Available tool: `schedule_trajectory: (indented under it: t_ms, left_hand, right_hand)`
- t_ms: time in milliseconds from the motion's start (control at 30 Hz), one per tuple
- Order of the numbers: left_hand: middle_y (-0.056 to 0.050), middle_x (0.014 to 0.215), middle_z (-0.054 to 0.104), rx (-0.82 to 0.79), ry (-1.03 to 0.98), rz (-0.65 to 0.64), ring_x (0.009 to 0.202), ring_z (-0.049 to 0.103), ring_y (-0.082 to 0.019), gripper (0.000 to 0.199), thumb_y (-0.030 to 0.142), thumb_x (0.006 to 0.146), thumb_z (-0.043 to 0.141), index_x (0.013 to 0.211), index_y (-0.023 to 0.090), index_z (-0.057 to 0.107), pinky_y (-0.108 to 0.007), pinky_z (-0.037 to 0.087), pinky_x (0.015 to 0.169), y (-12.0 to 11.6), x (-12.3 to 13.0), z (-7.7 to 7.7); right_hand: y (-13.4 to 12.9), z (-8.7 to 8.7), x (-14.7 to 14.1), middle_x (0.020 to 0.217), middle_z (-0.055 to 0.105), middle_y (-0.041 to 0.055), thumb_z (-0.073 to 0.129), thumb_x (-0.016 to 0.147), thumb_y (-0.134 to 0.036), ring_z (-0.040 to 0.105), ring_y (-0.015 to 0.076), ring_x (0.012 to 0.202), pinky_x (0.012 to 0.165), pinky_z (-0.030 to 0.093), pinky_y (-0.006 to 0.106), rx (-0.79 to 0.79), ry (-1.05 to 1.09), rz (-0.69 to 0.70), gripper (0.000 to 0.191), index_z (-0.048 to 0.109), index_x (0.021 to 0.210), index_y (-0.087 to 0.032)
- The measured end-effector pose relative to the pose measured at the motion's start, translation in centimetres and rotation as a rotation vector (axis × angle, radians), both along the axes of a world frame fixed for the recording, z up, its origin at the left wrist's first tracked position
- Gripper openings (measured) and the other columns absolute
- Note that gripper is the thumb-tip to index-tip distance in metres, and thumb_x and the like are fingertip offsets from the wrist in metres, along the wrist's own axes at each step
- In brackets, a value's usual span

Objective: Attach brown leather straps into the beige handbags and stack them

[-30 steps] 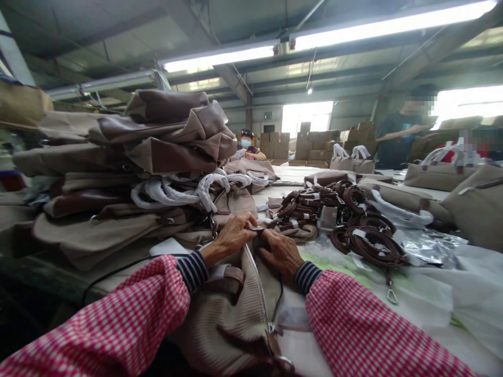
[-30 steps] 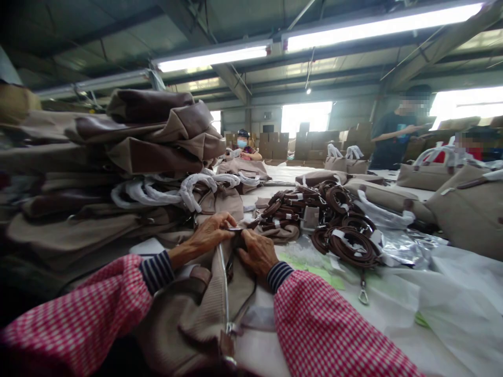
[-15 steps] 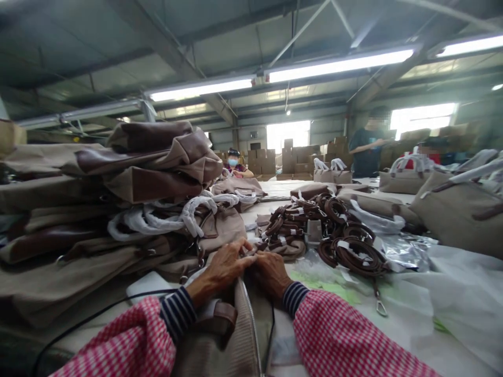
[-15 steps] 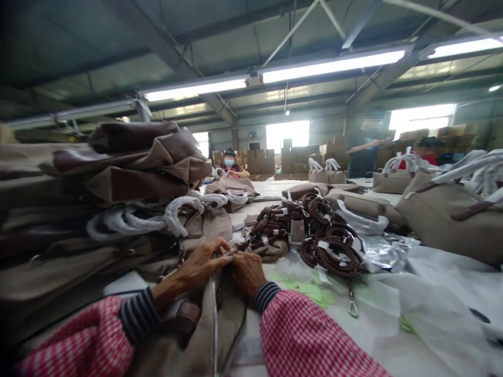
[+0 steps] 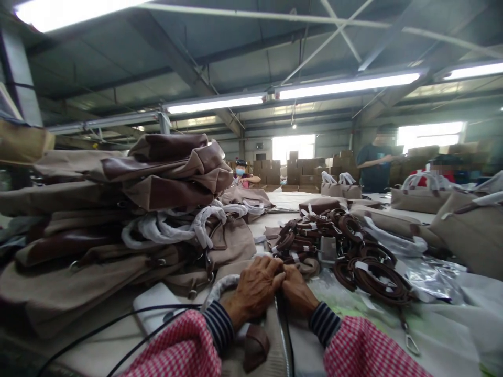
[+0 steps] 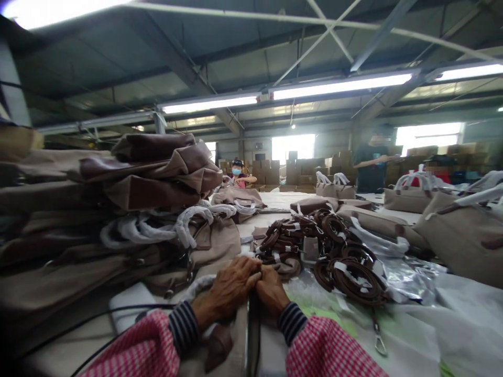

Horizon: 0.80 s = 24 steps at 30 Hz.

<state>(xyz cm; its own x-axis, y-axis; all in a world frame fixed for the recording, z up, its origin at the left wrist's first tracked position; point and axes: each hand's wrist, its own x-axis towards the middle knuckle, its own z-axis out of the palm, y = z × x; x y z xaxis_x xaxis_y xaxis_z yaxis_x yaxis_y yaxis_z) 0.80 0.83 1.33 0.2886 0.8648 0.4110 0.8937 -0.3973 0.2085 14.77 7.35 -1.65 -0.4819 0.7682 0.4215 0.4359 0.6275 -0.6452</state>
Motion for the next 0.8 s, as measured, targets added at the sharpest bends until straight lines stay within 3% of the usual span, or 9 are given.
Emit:
schedule_trajectory:
  t_ms: [133,233,300,400,467,567,700,800]
  left_hand:
    - [-0.007,0.120,0.069,0.021,-0.035,0.027,0.116,0.062,-0.026,0.030,0.044,0.110,0.043,0.119,0.024,0.064,-0.037,0.049,0.099,-0.1,-0.6,-0.1]
    - [-0.005,0.117,0.071,0.005,-0.101,0.074,0.114,0.065,-0.024,0.033,0.044,0.112,0.036,0.122,0.026,0.062,-0.034,0.049,0.095,0.0,-1.0,0.3]
    - [-0.006,0.119,0.071,0.012,-0.162,0.137,0.114,0.066,-0.023,0.034,0.041,0.113,0.033,0.127,0.026,0.059,-0.034,0.049,0.095,0.0,-1.1,0.4]
    - [-0.009,0.131,0.067,0.050,-0.242,0.229,0.122,0.064,-0.024,0.033,0.033,0.111,0.036,0.138,0.024,0.052,-0.035,0.047,0.103,0.2,-1.2,0.4]
    - [-0.010,0.136,0.066,0.061,-0.265,0.247,0.123,0.063,-0.024,0.034,0.031,0.109,0.042,0.140,0.023,0.051,-0.035,0.046,0.104,0.2,-1.3,0.5]
    - [-0.008,0.121,0.073,0.040,-0.260,0.232,0.111,0.070,-0.024,0.028,0.032,0.107,0.046,0.129,0.023,0.061,-0.034,0.050,0.094,0.1,-1.5,0.6]
    - [-0.005,0.104,0.076,0.020,-0.255,0.189,0.101,0.072,-0.024,0.022,0.032,0.105,0.050,0.108,0.023,0.069,-0.032,0.051,0.087,0.1,-1.8,0.7]
    - [-0.005,0.105,0.076,0.029,-0.281,0.175,0.099,0.071,-0.023,0.021,0.030,0.101,0.054,0.113,0.023,0.069,-0.033,0.051,0.087,0.1,-1.8,0.9]
  right_hand:
    - [-1.3,1.7,2.3,0.076,0.072,0.0076,0.048,0.084,-0.020,0.067,0.0215,0.072,0.067,0.049,0.030,-0.041,0.004,-0.088,0.019,0.066,0.077,-0.017]
    - [-3.8,3.5,5.8,0.062,0.064,0.0039,0.056,0.092,-0.040,0.061,0.0171,0.058,0.059,0.044,0.027,-0.130,-0.031,-0.092,0.033,0.065,0.072,-0.017]
    - [-6.2,4.5,8.1,0.069,0.069,0.0061,0.057,0.094,-0.054,0.059,0.0132,0.052,0.048,0.037,0.023,-0.367,-0.055,-0.034,0.045,0.066,0.073,-0.015]
    - [-9.8,5.0,9.5,0.088,0.075,0.0103,0.063,0.091,-0.065,0.061,0.0099,0.050,0.038,0.028,0.018,-0.793,-0.007,0.032,0.052,0.066,0.091,-0.013]
    - [-11.2,4.8,8.8,0.093,0.075,0.0100,0.068,0.089,-0.065,0.064,0.0094,0.052,0.035,0.029,0.016,-0.953,0.082,0.024,0.052,0.063,0.101,-0.014]
    - [-11.4,4.0,6.1,0.081,0.070,0.0037,0.071,0.092,-0.060,0.062,0.0086,0.050,0.034,0.028,0.014,-1.048,0.212,-0.010,0.045,0.056,0.099,-0.017]
    - [-10.7,3.1,2.6,0.058,0.047,-0.0098,0.071,0.095,-0.050,0.041,0.0042,0.037,0.034,0.021,0.013,-1.145,0.406,-0.097,0.038,0.046,0.087,-0.022]
    - [-10.6,2.4,1.3,0.056,0.043,-0.0121,0.071,0.095,-0.045,0.032,0.0036,0.036,0.035,0.020,0.014,-1.136,0.472,-0.130,0.035,0.046,0.088,-0.023]
